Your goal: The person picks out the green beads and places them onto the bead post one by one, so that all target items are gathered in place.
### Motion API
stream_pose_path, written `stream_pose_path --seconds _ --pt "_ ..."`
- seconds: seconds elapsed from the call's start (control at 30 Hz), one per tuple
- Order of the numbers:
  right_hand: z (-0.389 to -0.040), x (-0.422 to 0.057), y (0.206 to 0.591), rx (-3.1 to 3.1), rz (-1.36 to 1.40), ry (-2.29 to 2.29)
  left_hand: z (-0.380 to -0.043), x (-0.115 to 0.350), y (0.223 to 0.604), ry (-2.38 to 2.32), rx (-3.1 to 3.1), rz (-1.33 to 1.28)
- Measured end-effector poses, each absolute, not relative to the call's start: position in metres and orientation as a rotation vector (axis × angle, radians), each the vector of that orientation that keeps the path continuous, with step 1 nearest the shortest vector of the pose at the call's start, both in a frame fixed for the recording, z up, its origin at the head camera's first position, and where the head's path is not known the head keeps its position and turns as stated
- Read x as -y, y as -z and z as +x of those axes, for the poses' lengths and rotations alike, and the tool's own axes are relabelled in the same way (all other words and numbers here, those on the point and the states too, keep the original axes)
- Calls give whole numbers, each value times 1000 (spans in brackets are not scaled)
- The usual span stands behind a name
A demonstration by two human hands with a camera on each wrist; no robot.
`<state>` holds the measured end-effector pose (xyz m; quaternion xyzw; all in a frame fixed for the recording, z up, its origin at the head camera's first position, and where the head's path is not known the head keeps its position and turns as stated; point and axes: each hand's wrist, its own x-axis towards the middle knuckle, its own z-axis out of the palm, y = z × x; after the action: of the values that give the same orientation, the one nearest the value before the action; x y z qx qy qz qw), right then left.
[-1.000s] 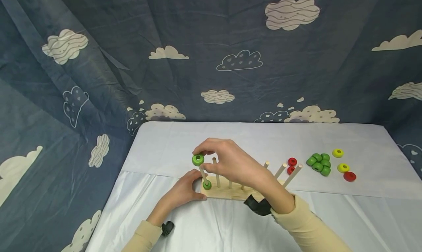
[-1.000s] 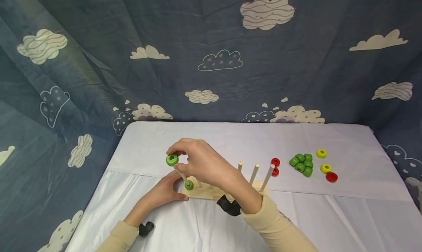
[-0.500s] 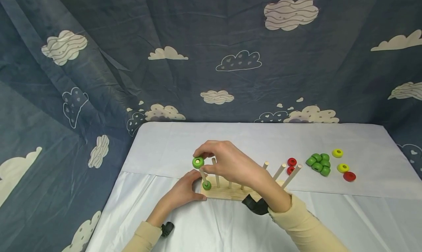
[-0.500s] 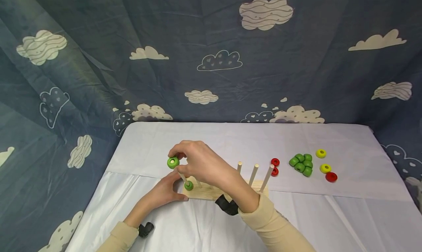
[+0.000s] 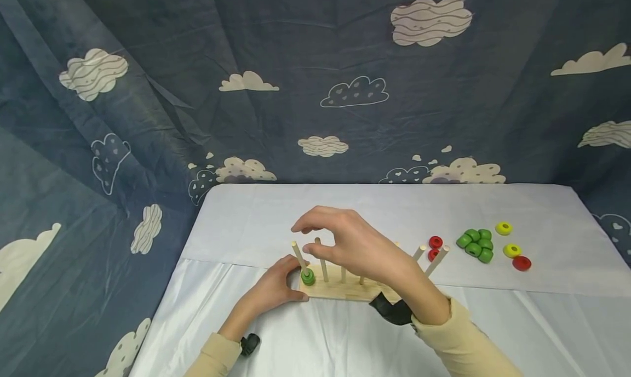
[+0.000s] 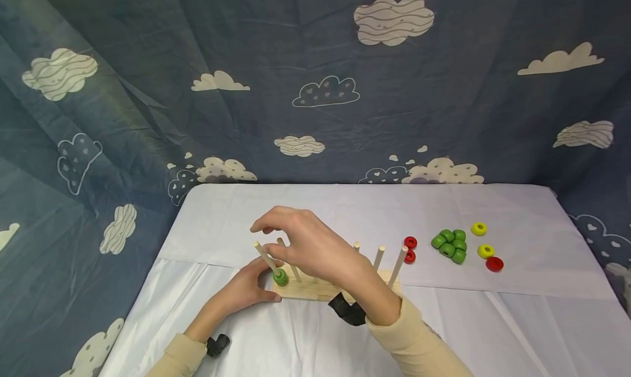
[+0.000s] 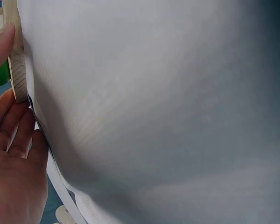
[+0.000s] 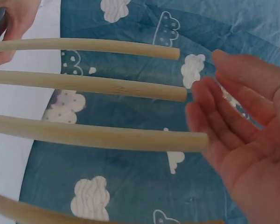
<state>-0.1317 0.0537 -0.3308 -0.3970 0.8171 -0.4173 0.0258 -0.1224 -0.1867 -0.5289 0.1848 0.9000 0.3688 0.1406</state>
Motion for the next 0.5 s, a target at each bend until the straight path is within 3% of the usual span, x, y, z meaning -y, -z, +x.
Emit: stream_pose_path --seconds 0.5 --pt "-101 -77 340 -2379 -1492 1477 -121 186 526 -1067 -2608 560"
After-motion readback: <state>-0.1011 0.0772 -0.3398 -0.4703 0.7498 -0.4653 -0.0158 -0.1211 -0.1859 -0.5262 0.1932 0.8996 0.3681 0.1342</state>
